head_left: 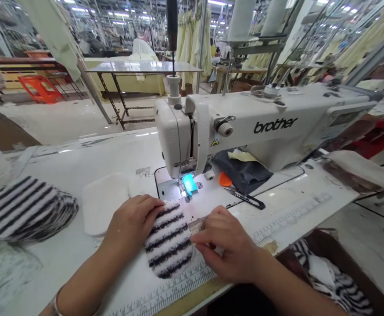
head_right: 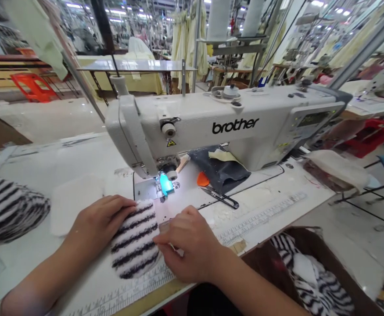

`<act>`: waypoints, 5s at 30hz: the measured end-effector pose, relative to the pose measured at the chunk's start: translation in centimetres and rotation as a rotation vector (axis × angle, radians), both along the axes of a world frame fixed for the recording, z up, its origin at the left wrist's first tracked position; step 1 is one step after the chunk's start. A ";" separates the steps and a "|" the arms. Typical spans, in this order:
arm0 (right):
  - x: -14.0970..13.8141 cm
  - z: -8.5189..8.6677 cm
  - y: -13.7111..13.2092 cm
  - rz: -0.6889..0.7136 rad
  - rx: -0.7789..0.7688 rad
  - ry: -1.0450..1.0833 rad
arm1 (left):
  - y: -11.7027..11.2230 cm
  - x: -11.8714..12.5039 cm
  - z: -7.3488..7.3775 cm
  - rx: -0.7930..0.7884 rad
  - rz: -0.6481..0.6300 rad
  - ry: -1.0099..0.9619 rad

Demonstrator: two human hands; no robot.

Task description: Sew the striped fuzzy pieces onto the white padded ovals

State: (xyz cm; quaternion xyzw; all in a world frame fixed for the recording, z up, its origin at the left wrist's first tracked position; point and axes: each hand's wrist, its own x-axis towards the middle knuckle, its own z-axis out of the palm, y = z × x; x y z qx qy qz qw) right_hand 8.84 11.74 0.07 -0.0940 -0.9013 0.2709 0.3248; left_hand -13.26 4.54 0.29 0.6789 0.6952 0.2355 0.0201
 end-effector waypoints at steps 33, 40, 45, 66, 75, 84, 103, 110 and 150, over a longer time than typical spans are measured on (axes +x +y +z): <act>-1.3 0.7 3.1 0.203 0.425 -0.279 | 2.1 2.6 -0.5 0.013 -0.173 0.102; -1.4 -0.1 4.7 0.223 0.440 -0.237 | 3.7 2.2 -0.8 0.020 -0.196 0.083; -1.4 -0.4 4.6 0.219 0.429 -0.229 | 3.8 2.1 -1.1 0.033 -0.196 0.061; -1.4 0.6 4.6 0.206 0.445 -0.416 | 2.6 2.9 -1.3 0.177 -0.390 0.060; -4.0 0.7 7.2 0.056 0.420 -0.507 | 5.2 0.3 -0.6 0.139 -0.334 0.094; -4.0 0.7 7.0 0.038 0.406 -0.500 | 4.9 -0.3 -0.6 0.115 -0.479 0.020; -3.4 -0.8 7.8 -0.045 0.495 -0.294 | 5.8 2.1 -1.3 0.048 0.024 0.233; -3.2 -0.5 8.1 -0.007 0.443 -0.207 | 5.8 1.8 0.5 -0.109 -0.020 0.161; -3.6 -0.4 7.6 0.193 0.431 -0.340 | 4.6 -0.1 0.6 -0.014 -0.434 0.078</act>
